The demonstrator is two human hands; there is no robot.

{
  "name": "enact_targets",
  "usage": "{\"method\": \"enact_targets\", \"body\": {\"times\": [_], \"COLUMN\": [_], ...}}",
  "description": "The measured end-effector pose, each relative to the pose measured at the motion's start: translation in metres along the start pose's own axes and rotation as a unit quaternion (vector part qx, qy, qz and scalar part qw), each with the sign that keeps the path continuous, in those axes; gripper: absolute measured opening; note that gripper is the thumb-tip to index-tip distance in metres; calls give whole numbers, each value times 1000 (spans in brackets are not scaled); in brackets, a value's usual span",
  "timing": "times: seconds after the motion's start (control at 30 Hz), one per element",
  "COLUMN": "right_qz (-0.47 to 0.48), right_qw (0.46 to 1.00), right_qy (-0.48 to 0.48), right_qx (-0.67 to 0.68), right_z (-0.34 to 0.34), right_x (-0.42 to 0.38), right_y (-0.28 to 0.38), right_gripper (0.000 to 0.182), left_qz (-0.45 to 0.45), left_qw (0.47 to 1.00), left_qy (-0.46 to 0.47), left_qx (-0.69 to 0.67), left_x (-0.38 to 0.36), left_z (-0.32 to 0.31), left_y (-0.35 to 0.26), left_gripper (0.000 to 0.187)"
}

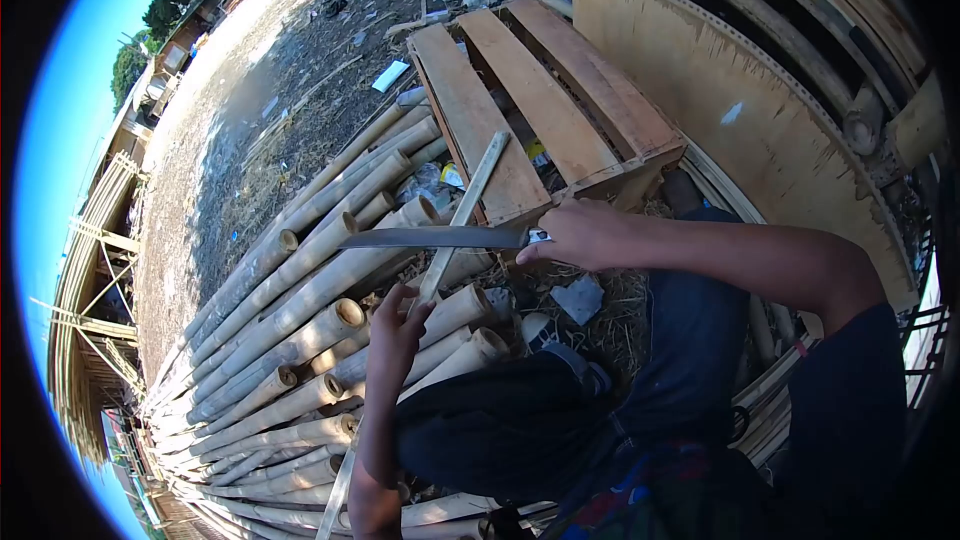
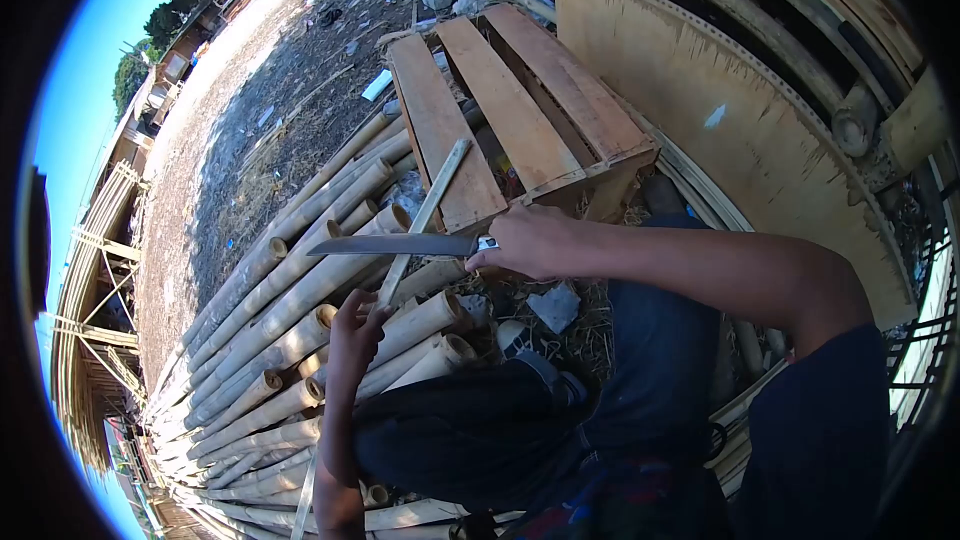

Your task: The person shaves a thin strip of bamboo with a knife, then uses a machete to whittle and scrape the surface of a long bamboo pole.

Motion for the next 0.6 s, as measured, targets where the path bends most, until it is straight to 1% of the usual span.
{"method": "enact_targets", "body": {"times": [0.03, 0.1, 0.13, 0.2, 0.23, 0.3, 0.37, 0.4, 0.43, 0.47, 0.5, 0.57, 0.6], "right_qz": [3, -137, -132, -243, -242, -206, -209, -162, -113, -135, -137, -121, -121], "right_qw": [1000, 988, 989, 956, 957, 965, 963, 984, 993, 990, 990, 989, 990], "right_qy": [4, -3, -4, 31, 32, 37, 52, 5, -39, -38, -37, -73, -70], "right_qx": [1, 67, 60, 160, 154, 156, 162, 76, -11, 16, 10, 34, 29], "right_z": [9, 32, 34, 33, 32, 26, 26, 32, 38, 39, 41, 52, 59], "right_x": [2, 11, 10, 7, 4, -8, -21, -27, -34, -44, -46, -53, -56], "right_y": [-2, -36, -41, -65, -64, -53, -51, -45, -36, -35, -37, -39, -39], "right_gripper": [67, 64, 64, 61, 61, 57, 57, 57, 56, 56, 56, 52, 52], "left_qz": [21, 26, 19, 26, 40, 52, 53, 50, 48, 46, 44, 41, 50], "left_qw": [1000, 1000, 1000, 999, 998, 999, 999, 999, 999, 999, 999, 998, 998], "left_qy": [6, 1, -8, -13, -9, -5, -1, 2, 5, 10, 7, 7, 5], "left_qx": [-12, -2, 2, -21, -38, 1, -3, -11, -19, -19, -25, -35, -39], "left_x": [-6, -17, -18, -12, -12, -9, -9, -8, -8, -8, -7, -3, -1], "left_z": [1, 8, 10, 11, 9, 11, 10, 9, 8, 10, 10, 12, 12], "left_y": [5, 3, 0, 0, 2, 0, 4, 6, 9, 7, 4, 4, 0], "left_gripper": [28, 28, 28, 28, 28, 28, 29, 30, 31, 32, 31, 31, 30]}}
Point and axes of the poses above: each hand's wrist, its own x-axis towards the middle knuckle, its own z-axis out of the back of the hand, y = z × x, the point moved 7 cm from there along x, towards the middle knuckle, and after that the axes turned 13 degrees about -z, right-handed, at the moved point
